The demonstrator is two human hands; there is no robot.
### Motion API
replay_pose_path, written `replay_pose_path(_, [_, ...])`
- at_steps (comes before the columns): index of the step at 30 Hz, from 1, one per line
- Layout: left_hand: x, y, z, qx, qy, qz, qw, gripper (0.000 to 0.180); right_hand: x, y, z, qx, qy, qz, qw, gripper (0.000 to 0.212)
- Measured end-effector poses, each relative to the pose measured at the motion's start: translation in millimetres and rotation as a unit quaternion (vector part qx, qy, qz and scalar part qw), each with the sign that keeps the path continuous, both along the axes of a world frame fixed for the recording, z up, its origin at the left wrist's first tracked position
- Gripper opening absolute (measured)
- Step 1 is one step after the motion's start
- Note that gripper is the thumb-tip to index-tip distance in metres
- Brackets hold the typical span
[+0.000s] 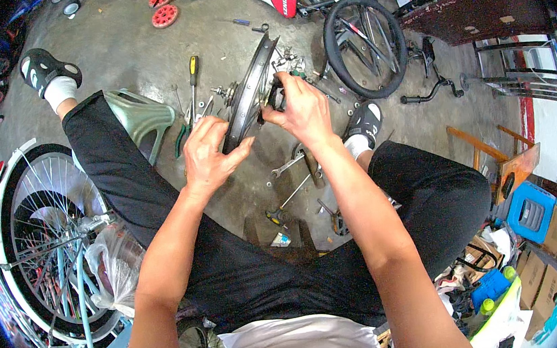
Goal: The person removes the inner tube from a bicycle tire by hand, inspects the interior of the tire casing, and then handles a bicycle wheel hub and spokes assembly.
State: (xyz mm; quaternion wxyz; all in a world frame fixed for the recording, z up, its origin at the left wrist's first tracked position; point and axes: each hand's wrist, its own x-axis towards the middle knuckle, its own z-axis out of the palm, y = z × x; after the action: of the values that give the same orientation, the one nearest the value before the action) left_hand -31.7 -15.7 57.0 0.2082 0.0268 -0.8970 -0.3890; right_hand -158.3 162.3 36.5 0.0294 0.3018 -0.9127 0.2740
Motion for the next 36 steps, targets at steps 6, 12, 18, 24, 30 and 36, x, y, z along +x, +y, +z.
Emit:
replay_pose_path(6, [-3.1,1.1,-16.6,0.036,0.015,0.031,0.999,0.033,-2.0,10.5,-22.5,-0.003,-0.013,0.000,1.000,0.076])
replay_pose_path(12, [-0.6,6.5,-25.2,0.026,-0.020,0.019,0.999,0.033,13.4,15.1,-40.5,-0.012,-0.135,-0.048,0.990,0.079])
replay_pose_path(18, [-2.6,8.3,-21.0,0.024,-0.004,-0.001,1.000,0.031,9.8,18.1,-46.1,-0.046,-0.156,-0.058,0.985,0.081])
replay_pose_path(24, [-0.3,6.6,-20.6,0.031,-0.030,-0.005,0.999,0.034,11.6,18.4,-47.4,-0.039,-0.170,-0.040,0.984,0.084])
replay_pose_path(30, [-0.2,4.1,-6.7,0.051,-0.019,-0.012,0.998,0.029,-2.2,16.0,-46.4,-0.045,-0.071,-0.068,0.994,0.068])
replay_pose_path(36, [0.4,2.5,0.7,0.066,-0.019,-0.017,0.997,0.029,-10.3,14.4,-40.8,-0.073,-0.104,-0.075,0.989,0.071])
